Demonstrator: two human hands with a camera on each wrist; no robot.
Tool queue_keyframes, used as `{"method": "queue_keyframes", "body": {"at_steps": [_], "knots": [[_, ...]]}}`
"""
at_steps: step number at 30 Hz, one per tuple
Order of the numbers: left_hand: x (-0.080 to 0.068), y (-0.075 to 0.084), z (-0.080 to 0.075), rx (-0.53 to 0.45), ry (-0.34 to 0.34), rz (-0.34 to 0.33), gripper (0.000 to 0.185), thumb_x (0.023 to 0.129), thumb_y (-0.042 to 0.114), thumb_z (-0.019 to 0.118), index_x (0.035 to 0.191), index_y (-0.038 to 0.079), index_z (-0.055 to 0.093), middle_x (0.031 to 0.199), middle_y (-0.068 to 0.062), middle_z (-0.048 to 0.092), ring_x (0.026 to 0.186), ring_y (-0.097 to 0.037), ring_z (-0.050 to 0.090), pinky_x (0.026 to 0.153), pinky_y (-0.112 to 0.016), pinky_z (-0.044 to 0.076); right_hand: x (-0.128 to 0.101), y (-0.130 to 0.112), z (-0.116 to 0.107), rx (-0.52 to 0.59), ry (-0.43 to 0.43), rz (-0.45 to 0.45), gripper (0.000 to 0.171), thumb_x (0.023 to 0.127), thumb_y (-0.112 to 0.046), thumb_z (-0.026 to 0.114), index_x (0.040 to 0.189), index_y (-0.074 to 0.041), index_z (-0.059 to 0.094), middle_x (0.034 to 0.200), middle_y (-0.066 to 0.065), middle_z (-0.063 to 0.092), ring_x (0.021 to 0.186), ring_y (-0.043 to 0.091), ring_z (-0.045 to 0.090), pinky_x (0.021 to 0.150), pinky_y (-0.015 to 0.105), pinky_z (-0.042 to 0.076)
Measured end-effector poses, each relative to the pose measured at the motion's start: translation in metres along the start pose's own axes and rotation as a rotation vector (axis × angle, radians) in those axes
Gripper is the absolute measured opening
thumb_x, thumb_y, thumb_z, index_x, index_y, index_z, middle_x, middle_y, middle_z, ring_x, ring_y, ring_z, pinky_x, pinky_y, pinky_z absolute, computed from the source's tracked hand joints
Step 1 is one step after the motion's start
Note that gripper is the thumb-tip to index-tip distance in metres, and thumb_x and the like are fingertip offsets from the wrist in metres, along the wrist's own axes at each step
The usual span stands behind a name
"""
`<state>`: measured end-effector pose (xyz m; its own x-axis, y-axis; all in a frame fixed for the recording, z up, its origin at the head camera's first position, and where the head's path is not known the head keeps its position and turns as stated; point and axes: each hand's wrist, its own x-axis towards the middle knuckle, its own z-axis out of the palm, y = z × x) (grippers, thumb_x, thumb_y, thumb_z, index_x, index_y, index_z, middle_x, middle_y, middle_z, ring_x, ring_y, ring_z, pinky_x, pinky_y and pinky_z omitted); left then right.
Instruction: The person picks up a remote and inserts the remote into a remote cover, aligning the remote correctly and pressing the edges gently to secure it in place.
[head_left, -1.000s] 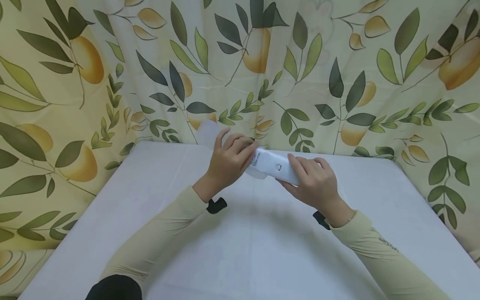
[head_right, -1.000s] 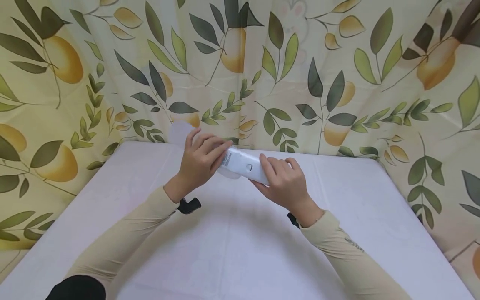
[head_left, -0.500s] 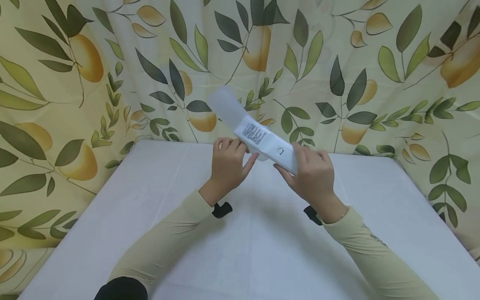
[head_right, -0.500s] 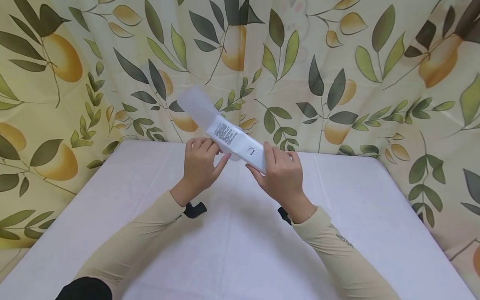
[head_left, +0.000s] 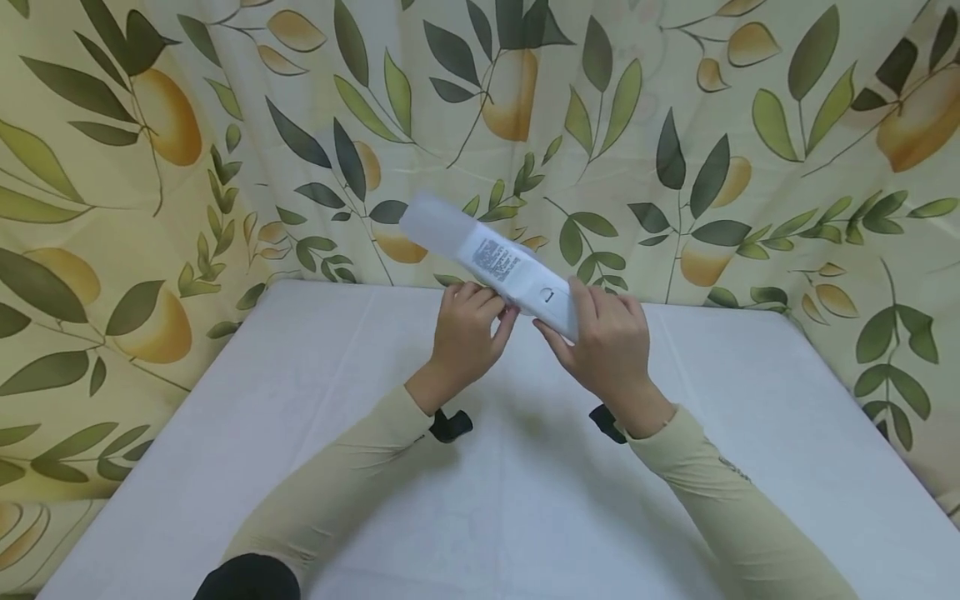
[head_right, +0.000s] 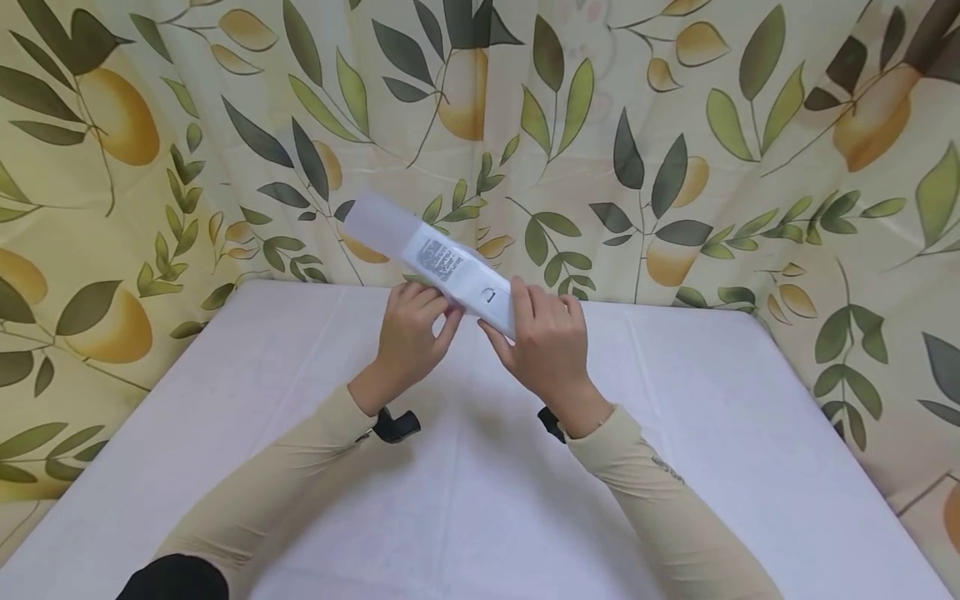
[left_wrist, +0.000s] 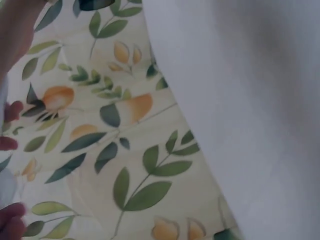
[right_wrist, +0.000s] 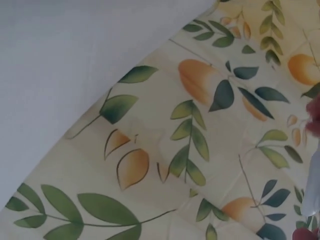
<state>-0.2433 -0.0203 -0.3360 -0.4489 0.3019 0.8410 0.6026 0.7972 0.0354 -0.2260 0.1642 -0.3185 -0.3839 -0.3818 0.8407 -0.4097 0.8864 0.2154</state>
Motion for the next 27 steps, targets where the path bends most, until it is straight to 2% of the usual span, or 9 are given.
{"method": "queue_keyframes", "body": {"at_steps": [3,5,7,10,11,14,17,22,27], "knots": [[0.0,-0.003,-0.011,0.045,0.006,0.082,0.018,0.084,0.023,0.067,0.071,0.011,0.067,0.066,0.001,0.067,0.067,-0.017,0.059,0.071,-0.031,0.048,-0.002,0.004,0.002,-0.002,0.009,-0.03,0.064,0.068,-0.038,0.081,0.111,0.004,0.059,0.088,0.022,0.068,0.074,0.034,0.065,0.067,0.047,0.05],[0.001,-0.005,-0.019,0.086,0.076,0.129,0.016,0.083,0.023,0.068,0.073,0.01,0.068,0.067,0.0,0.067,0.068,-0.018,0.059,0.069,-0.031,0.048,-0.005,0.008,0.003,0.004,0.024,-0.069,0.066,0.064,-0.034,0.085,0.112,0.003,0.059,0.09,0.021,0.068,0.076,0.035,0.065,0.071,0.048,0.049],[0.006,-0.009,-0.025,0.141,0.133,0.154,0.015,0.083,0.023,0.068,0.083,0.009,0.071,0.076,-0.002,0.067,0.075,-0.02,0.059,0.073,-0.033,0.047,-0.01,0.013,0.003,0.017,0.04,-0.117,0.069,0.06,-0.031,0.087,0.113,0.002,0.059,0.091,0.02,0.068,0.077,0.036,0.064,0.074,0.05,0.047],[0.014,-0.016,-0.03,0.181,0.084,0.191,0.022,0.086,0.026,0.065,0.1,0.01,0.072,0.09,-0.005,0.063,0.089,-0.023,0.055,0.084,-0.038,0.043,-0.016,0.018,0.002,0.033,0.047,-0.191,0.069,0.06,-0.03,0.087,0.114,0.001,0.059,0.094,0.019,0.067,0.078,0.037,0.062,0.075,0.052,0.046],[0.015,-0.018,-0.03,0.183,0.049,0.211,0.022,0.087,0.026,0.065,0.102,0.01,0.072,0.092,-0.005,0.063,0.092,-0.023,0.054,0.086,-0.039,0.042,-0.018,0.019,0.003,0.041,0.055,-0.212,0.062,0.067,-0.031,0.083,0.114,0.001,0.059,0.093,0.02,0.067,0.078,0.038,0.062,0.075,0.053,0.046],[0.015,-0.023,-0.027,0.122,-0.038,0.28,0.016,0.087,0.022,0.066,0.096,0.01,0.073,0.092,-0.004,0.063,0.093,-0.021,0.054,0.09,-0.039,0.041,-0.024,0.021,0.003,0.07,0.068,-0.268,0.046,0.086,-0.037,0.064,0.113,0.0,0.06,0.091,0.02,0.067,0.076,0.038,0.06,0.076,0.055,0.045],[0.01,-0.023,-0.021,0.02,-0.035,0.319,0.01,0.084,0.016,0.069,0.088,0.008,0.074,0.088,-0.003,0.065,0.089,-0.02,0.056,0.089,-0.038,0.043,-0.03,0.021,0.005,0.102,0.091,-0.315,0.048,0.098,-0.041,0.041,0.111,0.0,0.062,0.088,0.019,0.067,0.073,0.036,0.059,0.077,0.056,0.045],[0.005,-0.017,-0.016,-0.097,-0.01,0.347,0.009,0.084,0.015,0.069,0.085,0.007,0.074,0.085,-0.003,0.064,0.086,-0.019,0.053,0.086,-0.036,0.043,-0.033,0.019,0.008,0.192,0.144,-0.384,0.045,0.098,-0.037,0.044,0.109,0.003,0.062,0.087,0.018,0.066,0.072,0.034,0.057,0.077,0.056,0.045],[0.004,-0.013,-0.017,-0.082,-0.032,0.353,0.008,0.085,0.015,0.069,0.084,0.009,0.074,0.085,-0.001,0.064,0.087,-0.018,0.055,0.087,-0.036,0.043,-0.033,0.02,0.01,0.248,0.159,-0.44,0.047,0.097,-0.037,0.046,0.108,0.006,0.063,0.089,0.018,0.066,0.071,0.034,0.058,0.077,0.054,0.046]]}}
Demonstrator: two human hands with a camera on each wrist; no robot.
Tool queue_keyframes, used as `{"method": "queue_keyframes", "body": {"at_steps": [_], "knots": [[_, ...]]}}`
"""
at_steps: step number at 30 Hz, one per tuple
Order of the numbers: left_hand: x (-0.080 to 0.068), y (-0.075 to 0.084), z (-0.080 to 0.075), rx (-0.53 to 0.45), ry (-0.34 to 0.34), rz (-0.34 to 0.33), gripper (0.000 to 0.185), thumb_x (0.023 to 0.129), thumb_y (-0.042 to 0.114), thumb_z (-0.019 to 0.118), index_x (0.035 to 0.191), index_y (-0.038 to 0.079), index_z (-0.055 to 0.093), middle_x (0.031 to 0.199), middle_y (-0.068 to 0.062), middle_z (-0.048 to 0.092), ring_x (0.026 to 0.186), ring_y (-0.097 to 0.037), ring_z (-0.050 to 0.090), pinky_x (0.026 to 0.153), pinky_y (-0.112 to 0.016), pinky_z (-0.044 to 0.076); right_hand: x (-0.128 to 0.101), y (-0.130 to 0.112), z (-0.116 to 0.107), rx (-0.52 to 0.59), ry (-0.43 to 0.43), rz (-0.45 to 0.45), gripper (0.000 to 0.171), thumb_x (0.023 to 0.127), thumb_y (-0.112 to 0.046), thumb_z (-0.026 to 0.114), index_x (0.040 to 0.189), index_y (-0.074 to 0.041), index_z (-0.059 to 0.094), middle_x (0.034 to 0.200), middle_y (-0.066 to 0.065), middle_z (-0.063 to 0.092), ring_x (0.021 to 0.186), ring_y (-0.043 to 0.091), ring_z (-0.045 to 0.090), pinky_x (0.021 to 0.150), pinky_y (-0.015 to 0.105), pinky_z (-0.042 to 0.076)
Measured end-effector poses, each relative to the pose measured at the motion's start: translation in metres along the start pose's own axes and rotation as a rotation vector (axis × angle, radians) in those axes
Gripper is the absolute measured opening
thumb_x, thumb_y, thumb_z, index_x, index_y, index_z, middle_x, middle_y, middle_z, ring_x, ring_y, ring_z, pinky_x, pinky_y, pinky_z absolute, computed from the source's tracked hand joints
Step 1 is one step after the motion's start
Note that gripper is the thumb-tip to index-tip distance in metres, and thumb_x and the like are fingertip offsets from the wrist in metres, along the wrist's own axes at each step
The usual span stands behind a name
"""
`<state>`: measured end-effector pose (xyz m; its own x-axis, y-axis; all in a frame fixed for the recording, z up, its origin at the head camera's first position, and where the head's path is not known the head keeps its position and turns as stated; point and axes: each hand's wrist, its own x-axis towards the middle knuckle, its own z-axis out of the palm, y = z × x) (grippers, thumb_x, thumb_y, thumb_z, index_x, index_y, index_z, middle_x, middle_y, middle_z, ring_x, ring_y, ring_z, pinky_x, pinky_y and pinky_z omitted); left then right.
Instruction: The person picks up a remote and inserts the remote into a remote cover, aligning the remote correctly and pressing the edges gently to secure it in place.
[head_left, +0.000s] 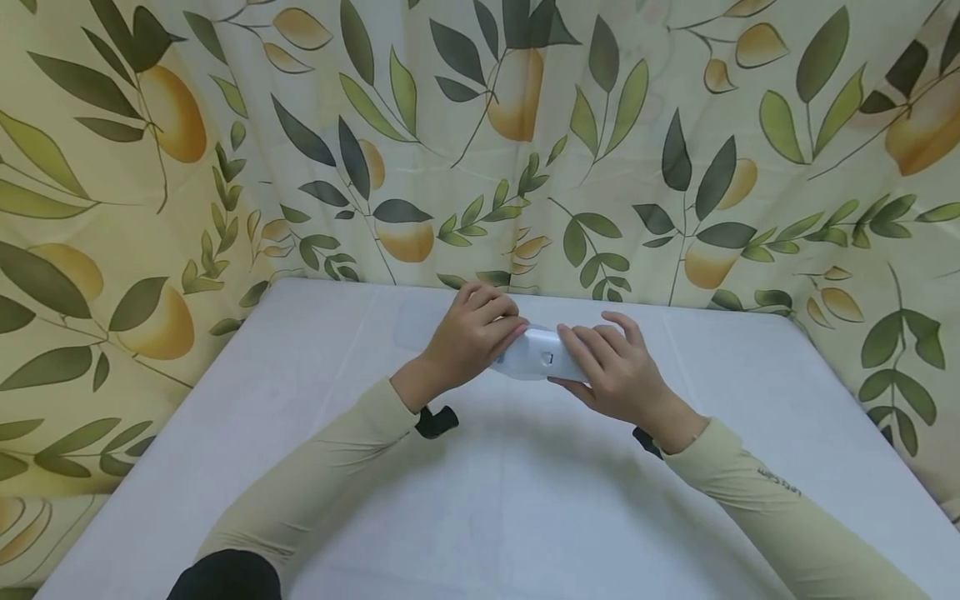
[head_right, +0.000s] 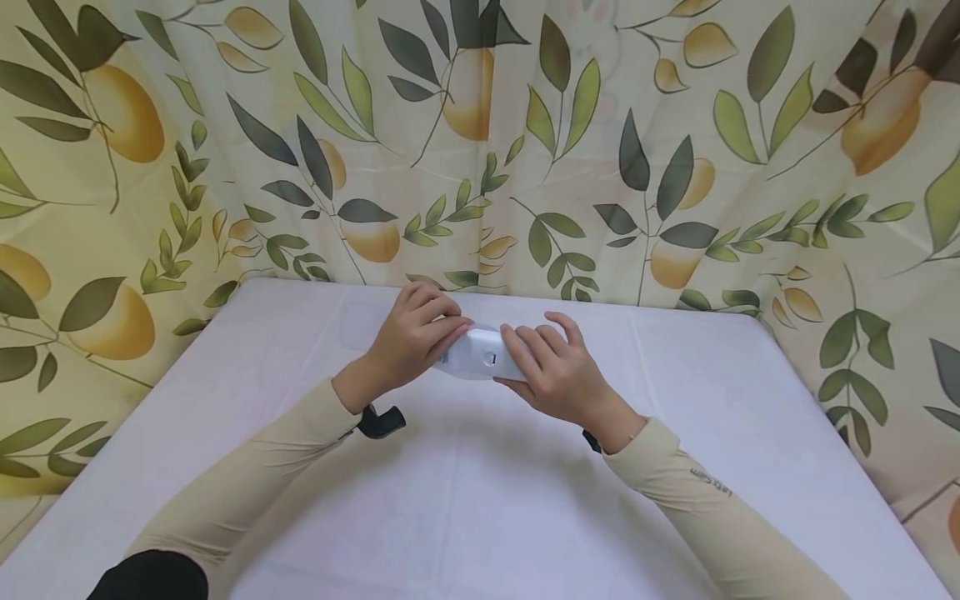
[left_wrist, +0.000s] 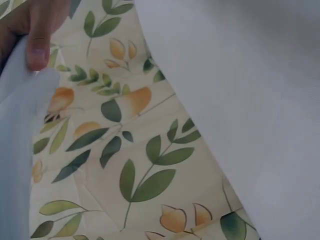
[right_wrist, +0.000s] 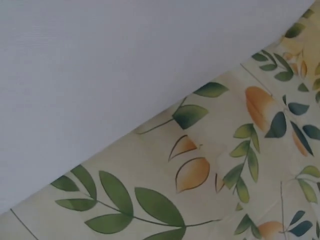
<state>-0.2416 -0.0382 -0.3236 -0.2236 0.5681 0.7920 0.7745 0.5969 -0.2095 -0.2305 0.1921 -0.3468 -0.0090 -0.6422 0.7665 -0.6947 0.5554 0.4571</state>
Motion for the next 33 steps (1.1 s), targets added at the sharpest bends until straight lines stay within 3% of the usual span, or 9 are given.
{"method": "queue_keyframes", "body": {"at_steps": [6,8,13,18,20,23,27,33], "knots": [[0.007,0.006,-0.001,0.085,-0.022,0.0,0.007,0.085,0.013,0.068,0.08,0.008,0.072,0.083,-0.001,0.062,0.086,-0.018,0.056,0.085,-0.034,0.044,0.003,-0.008,-0.003,-0.004,-0.104,0.06,0.053,0.097,-0.042,0.044,0.109,0.007,0.061,0.088,0.019,0.066,0.071,0.032,0.059,0.069,0.048,0.047],[0.009,0.008,0.0,0.116,0.0,-0.018,0.009,0.085,0.012,0.068,0.079,0.008,0.072,0.082,-0.001,0.062,0.084,-0.018,0.056,0.083,-0.034,0.045,0.007,-0.013,-0.004,-0.002,-0.134,0.113,0.053,0.091,-0.041,0.057,0.11,0.008,0.059,0.088,0.021,0.065,0.071,0.033,0.059,0.066,0.047,0.046],[0.012,0.006,0.0,0.173,0.103,-0.119,0.012,0.088,0.016,0.064,0.087,0.009,0.074,0.085,-0.002,0.065,0.084,-0.02,0.054,0.081,-0.036,0.044,0.022,-0.019,-0.008,-0.072,-0.172,0.231,0.069,0.064,-0.034,0.085,0.112,0.007,0.058,0.09,0.021,0.065,0.076,0.036,0.06,0.067,0.048,0.044],[0.004,0.003,-0.002,0.189,0.275,-0.201,0.023,0.085,0.02,0.066,0.102,0.005,0.066,0.098,-0.01,0.059,0.093,-0.025,0.045,0.086,-0.043,0.038,0.04,-0.015,-0.012,-0.144,-0.157,0.351,0.071,0.062,-0.032,0.087,0.113,0.007,0.057,0.093,0.023,0.066,0.079,0.037,0.059,0.067,0.048,0.045],[0.0,0.004,-0.002,0.201,0.304,-0.22,0.03,0.08,0.024,0.069,0.101,0.004,0.062,0.098,-0.012,0.055,0.095,-0.027,0.042,0.086,-0.045,0.037,0.044,-0.013,-0.015,-0.152,-0.14,0.41,0.07,0.063,-0.03,0.086,0.114,0.007,0.056,0.094,0.025,0.065,0.081,0.039,0.059,0.068,0.048,0.045],[-0.002,0.007,-0.003,0.245,0.253,-0.249,0.033,0.077,0.033,0.071,0.092,0.005,0.059,0.093,-0.011,0.056,0.093,-0.027,0.044,0.086,-0.045,0.037,0.048,-0.011,-0.019,-0.136,-0.125,0.481,0.069,0.067,-0.028,0.084,0.117,0.008,0.053,0.096,0.027,0.063,0.083,0.041,0.057,0.07,0.05,0.044],[-0.001,0.011,-0.002,0.258,0.135,-0.303,0.033,0.081,0.038,0.068,0.087,0.006,0.064,0.089,-0.008,0.061,0.089,-0.026,0.049,0.088,-0.044,0.038,0.048,-0.014,-0.02,-0.079,-0.139,0.487,0.069,0.07,-0.025,0.082,0.12,0.01,0.05,0.098,0.028,0.061,0.085,0.041,0.056,0.072,0.05,0.044],[-0.001,0.016,-0.001,0.182,0.11,-0.361,0.029,0.081,0.031,0.071,0.087,0.003,0.066,0.088,-0.009,0.064,0.086,-0.025,0.052,0.089,-0.044,0.04,0.041,-0.016,-0.017,-0.05,-0.169,0.428,0.071,0.067,-0.019,0.083,0.121,0.013,0.048,0.101,0.03,0.06,0.085,0.041,0.057,0.074,0.051,0.047]]}}
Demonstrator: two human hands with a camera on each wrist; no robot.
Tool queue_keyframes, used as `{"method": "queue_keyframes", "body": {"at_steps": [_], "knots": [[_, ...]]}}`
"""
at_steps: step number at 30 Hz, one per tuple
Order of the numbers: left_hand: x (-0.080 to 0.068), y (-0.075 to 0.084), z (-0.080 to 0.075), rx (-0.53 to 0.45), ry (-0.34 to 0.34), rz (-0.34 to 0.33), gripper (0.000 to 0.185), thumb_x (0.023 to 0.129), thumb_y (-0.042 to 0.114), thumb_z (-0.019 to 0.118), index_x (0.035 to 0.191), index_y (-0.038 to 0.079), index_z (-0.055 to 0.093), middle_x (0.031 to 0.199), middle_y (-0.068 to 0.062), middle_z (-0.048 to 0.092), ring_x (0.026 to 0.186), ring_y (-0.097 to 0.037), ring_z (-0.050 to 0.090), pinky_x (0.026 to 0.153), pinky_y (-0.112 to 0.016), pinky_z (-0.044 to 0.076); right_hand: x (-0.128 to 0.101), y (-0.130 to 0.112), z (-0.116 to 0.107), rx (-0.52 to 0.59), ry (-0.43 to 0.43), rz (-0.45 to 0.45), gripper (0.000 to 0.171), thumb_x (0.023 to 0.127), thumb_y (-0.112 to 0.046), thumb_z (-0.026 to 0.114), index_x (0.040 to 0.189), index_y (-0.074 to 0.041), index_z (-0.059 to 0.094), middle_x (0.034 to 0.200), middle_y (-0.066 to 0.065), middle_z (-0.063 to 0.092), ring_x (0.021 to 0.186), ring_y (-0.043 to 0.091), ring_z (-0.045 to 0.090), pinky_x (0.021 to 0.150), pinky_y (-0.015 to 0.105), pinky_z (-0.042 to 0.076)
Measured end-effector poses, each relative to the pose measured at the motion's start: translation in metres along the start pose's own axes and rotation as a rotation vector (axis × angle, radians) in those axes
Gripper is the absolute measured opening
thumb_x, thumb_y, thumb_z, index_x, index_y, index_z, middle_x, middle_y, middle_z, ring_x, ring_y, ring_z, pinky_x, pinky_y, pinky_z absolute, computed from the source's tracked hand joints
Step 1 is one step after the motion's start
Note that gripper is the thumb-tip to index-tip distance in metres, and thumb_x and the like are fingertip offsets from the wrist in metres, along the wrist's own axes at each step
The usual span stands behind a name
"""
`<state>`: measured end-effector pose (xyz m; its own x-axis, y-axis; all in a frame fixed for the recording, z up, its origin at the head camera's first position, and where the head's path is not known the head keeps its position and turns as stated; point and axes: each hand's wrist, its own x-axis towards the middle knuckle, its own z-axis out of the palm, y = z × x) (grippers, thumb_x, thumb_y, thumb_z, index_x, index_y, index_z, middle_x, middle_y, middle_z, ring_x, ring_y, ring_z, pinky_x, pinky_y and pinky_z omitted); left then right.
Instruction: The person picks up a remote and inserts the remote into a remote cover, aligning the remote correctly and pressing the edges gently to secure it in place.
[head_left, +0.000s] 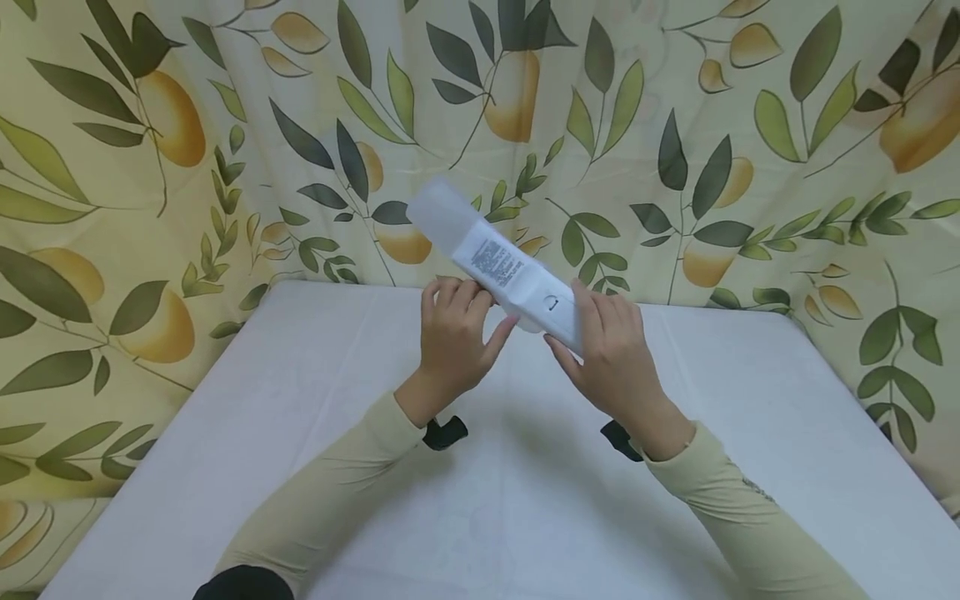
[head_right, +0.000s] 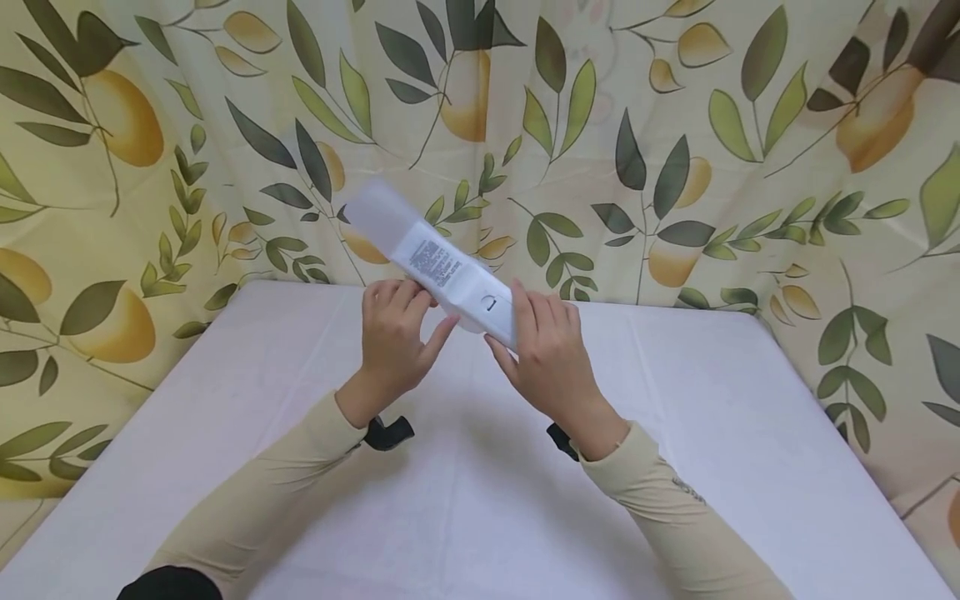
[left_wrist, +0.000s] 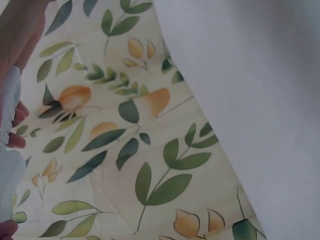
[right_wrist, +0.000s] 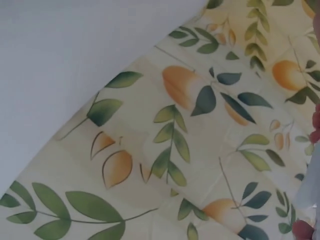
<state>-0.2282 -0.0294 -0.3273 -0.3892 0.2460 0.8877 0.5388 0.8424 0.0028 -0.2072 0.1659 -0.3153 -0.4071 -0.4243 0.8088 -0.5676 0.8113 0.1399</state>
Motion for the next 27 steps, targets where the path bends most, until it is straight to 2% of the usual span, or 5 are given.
{"method": "queue_keyframes", "body": {"at_steps": [11,17,22,24,27], "knots": [[-0.008,0.01,0.016,-0.198,0.073,-0.011,0.01,0.081,0.013,0.072,0.083,0.004,0.07,0.086,-0.006,0.068,0.083,-0.022,0.057,0.084,-0.041,0.045,-0.001,-0.005,0.007,0.067,0.055,0.023,0.064,0.075,-0.024,0.077,0.12,0.012,0.05,0.1,0.029,0.061,0.083,0.04,0.055,0.068,0.048,0.046],[-0.006,0.001,0.004,-0.08,-0.052,0.091,0.016,0.08,0.024,0.072,0.077,0.01,0.067,0.078,0.0,0.067,0.077,-0.018,0.061,0.077,-0.035,0.048,0.003,0.001,0.006,-0.011,0.028,-0.029,0.076,0.061,-0.022,0.088,0.12,0.008,0.052,0.1,0.025,0.061,0.083,0.037,0.055,0.069,0.047,0.045],[0.002,-0.004,-0.015,0.039,0.094,0.216,0.017,0.078,0.026,0.073,0.082,0.009,0.07,0.075,-0.002,0.066,0.074,-0.02,0.058,0.071,-0.031,0.047,-0.005,0.012,0.004,-0.096,0.021,-0.156,0.076,0.058,-0.028,0.089,0.122,-0.003,0.056,0.1,0.02,0.062,0.08,0.037,0.056,0.067,0.047,0.045],[0.007,-0.007,-0.017,0.074,0.099,0.241,0.023,0.08,0.027,0.072,0.095,0.01,0.072,0.084,-0.004,0.064,0.081,-0.021,0.056,0.075,-0.033,0.045,-0.009,0.015,0.004,-0.094,0.024,-0.194,0.071,0.061,-0.03,0.087,0.122,-0.005,0.057,0.097,0.02,0.061,0.078,0.037,0.056,0.066,0.047,0.045],[0.011,-0.011,-0.017,0.125,0.042,0.278,0.025,0.085,0.028,0.068,0.105,0.014,0.072,0.092,-0.003,0.063,0.088,-0.021,0.054,0.081,-0.034,0.043,-0.014,0.016,0.006,-0.042,0.034,-0.221,0.054,0.082,-0.038,0.069,0.12,-0.002,0.056,0.095,0.022,0.06,0.074,0.038,0.056,0.063,0.047,0.046]]}}
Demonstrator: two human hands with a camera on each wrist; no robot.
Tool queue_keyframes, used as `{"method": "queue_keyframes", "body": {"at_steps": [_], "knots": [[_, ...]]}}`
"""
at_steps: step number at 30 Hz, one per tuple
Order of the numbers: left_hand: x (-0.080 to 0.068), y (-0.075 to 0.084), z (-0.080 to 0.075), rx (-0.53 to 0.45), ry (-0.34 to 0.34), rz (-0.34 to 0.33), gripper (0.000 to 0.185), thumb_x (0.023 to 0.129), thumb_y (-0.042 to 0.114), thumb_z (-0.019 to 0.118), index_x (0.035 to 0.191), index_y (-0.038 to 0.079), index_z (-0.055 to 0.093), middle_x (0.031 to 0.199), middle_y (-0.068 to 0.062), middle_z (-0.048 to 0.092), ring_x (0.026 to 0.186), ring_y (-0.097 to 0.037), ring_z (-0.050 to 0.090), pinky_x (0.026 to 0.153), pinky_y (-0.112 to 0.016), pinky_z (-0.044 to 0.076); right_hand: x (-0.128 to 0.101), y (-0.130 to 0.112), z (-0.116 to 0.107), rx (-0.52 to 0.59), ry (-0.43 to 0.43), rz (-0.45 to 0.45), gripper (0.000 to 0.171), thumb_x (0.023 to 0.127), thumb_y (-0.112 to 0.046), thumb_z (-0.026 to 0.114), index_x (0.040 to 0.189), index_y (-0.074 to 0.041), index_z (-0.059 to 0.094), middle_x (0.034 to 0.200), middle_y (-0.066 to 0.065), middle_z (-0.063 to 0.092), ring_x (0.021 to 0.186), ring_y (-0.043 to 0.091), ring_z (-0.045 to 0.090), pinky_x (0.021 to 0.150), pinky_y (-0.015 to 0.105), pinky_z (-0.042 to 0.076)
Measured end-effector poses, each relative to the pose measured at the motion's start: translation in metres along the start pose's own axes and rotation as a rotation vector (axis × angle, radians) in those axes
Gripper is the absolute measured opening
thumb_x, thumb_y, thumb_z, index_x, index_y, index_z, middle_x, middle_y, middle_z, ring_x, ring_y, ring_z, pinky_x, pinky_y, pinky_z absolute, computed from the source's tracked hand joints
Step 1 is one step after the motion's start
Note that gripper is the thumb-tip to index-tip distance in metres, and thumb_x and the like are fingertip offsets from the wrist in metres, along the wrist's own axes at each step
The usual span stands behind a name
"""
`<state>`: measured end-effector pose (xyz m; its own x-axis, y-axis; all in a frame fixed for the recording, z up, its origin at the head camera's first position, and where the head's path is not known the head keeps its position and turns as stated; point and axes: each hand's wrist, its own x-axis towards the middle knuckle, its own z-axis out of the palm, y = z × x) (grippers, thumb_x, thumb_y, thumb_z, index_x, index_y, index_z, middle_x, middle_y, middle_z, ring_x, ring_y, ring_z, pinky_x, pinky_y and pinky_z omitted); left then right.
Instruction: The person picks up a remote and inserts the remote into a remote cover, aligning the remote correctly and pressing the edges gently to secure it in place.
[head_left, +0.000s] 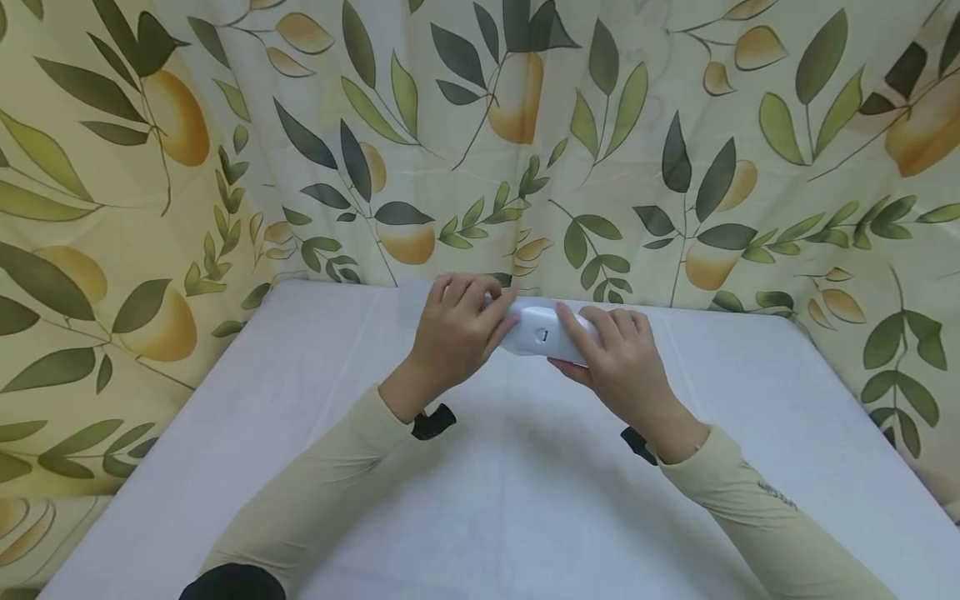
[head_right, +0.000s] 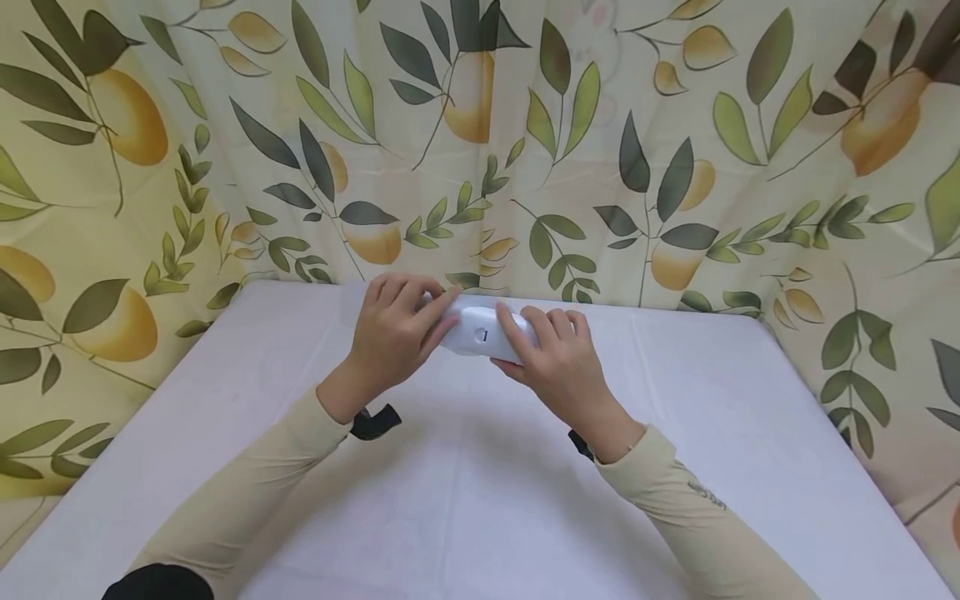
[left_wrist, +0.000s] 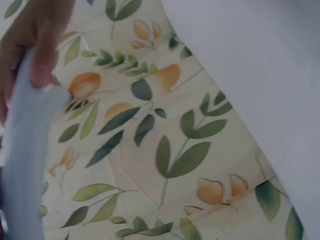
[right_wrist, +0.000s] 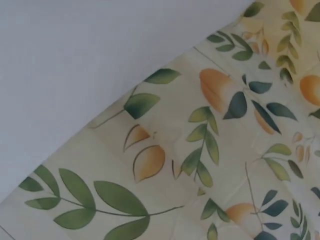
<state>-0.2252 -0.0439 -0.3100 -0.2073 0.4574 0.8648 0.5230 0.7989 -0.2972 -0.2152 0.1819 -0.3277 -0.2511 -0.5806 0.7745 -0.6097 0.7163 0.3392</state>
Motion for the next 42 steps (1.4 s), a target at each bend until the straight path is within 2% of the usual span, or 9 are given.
{"method": "queue_keyframes", "body": {"at_steps": [3,5,10,17,23,26,32,38,42], "knots": [[-0.003,-0.002,0.005,0.047,-0.009,0.051,0.015,0.086,0.022,0.067,0.097,0.014,0.074,0.09,-0.001,0.065,0.087,-0.018,0.057,0.083,-0.034,0.044,-0.004,-0.001,0.001,0.057,-0.005,-0.013,0.055,0.095,-0.044,0.047,0.12,0.004,0.053,0.095,0.024,0.059,0.075,0.038,0.055,0.063,0.047,0.047],[-0.006,-0.002,0.008,0.082,0.017,0.061,0.009,0.085,0.018,0.068,0.09,0.013,0.073,0.088,0.0,0.066,0.084,-0.017,0.058,0.083,-0.035,0.045,-0.005,0.0,0.0,0.07,-0.031,-0.024,0.057,0.091,-0.041,0.057,0.12,0.008,0.051,0.096,0.024,0.059,0.076,0.038,0.057,0.064,0.047,0.049],[-0.011,-0.002,0.012,0.068,0.07,0.029,0.004,0.083,0.015,0.069,0.082,0.012,0.072,0.083,0.001,0.065,0.082,-0.017,0.058,0.082,-0.036,0.046,-0.007,0.008,-0.006,-0.056,-0.163,-0.043,0.076,0.06,-0.033,0.087,0.114,0.007,0.053,0.093,0.022,0.063,0.08,0.036,0.063,0.068,0.048,0.051],[-0.011,0.006,0.013,-0.075,-0.001,0.072,0.005,0.082,0.015,0.071,0.084,0.011,0.073,0.083,0.0,0.063,0.085,-0.016,0.057,0.083,-0.034,0.045,-0.011,0.012,-0.006,-0.08,-0.225,-0.106,0.07,0.058,-0.041,0.087,0.103,0.002,0.054,0.088,0.018,0.064,0.077,0.034,0.063,0.068,0.049,0.051],[-0.009,0.011,0.011,-0.078,-0.03,0.066,0.008,0.082,0.016,0.071,0.087,0.011,0.074,0.084,0.0,0.063,0.085,-0.016,0.057,0.083,-0.033,0.045,-0.011,0.009,-0.004,-0.081,-0.222,-0.108,0.071,0.058,-0.042,0.086,0.102,0.002,0.053,0.086,0.018,0.064,0.076,0.033,0.062,0.068,0.049,0.051],[-0.01,0.011,0.01,-0.073,0.018,0.029,0.013,0.083,0.017,0.07,0.094,0.013,0.074,0.088,-0.001,0.063,0.088,-0.018,0.055,0.084,-0.034,0.044,-0.01,0.009,-0.004,-0.109,-0.199,-0.081,0.07,0.06,-0.043,0.085,0.102,0.003,0.053,0.084,0.018,0.064,0.074,0.032,0.063,0.067,0.049,0.05],[-0.022,0.012,0.011,-0.131,0.211,-0.074,0.02,0.084,0.023,0.064,0.096,0.006,0.064,0.092,-0.009,0.057,0.09,-0.025,0.046,0.077,-0.038,0.04,-0.002,0.007,-0.007,-0.13,-0.106,0.075,0.07,0.062,-0.042,0.083,0.102,0.007,0.052,0.081,0.022,0.063,0.073,0.036,0.062,0.069,0.049,0.048],[-0.019,0.011,0.009,-0.114,0.124,-0.186,0.028,0.075,0.036,0.072,0.078,0.009,0.063,0.076,-0.005,0.064,0.079,-0.024,0.054,0.076,-0.039,0.041,0.008,0.002,-0.009,-0.106,-0.069,0.16,0.071,0.064,-0.04,0.083,0.107,0.007,0.051,0.084,0.024,0.063,0.077,0.037,0.061,0.072,0.05,0.047],[-0.013,0.015,0.008,-0.103,0.079,-0.21,0.024,0.079,0.031,0.072,0.079,0.008,0.065,0.076,-0.004,0.065,0.08,-0.023,0.055,0.079,-0.04,0.041,0.012,-0.001,-0.006,-0.085,-0.063,0.166,0.069,0.066,-0.039,0.081,0.109,0.006,0.051,0.085,0.023,0.063,0.078,0.037,0.062,0.073,0.05,0.047]]}}
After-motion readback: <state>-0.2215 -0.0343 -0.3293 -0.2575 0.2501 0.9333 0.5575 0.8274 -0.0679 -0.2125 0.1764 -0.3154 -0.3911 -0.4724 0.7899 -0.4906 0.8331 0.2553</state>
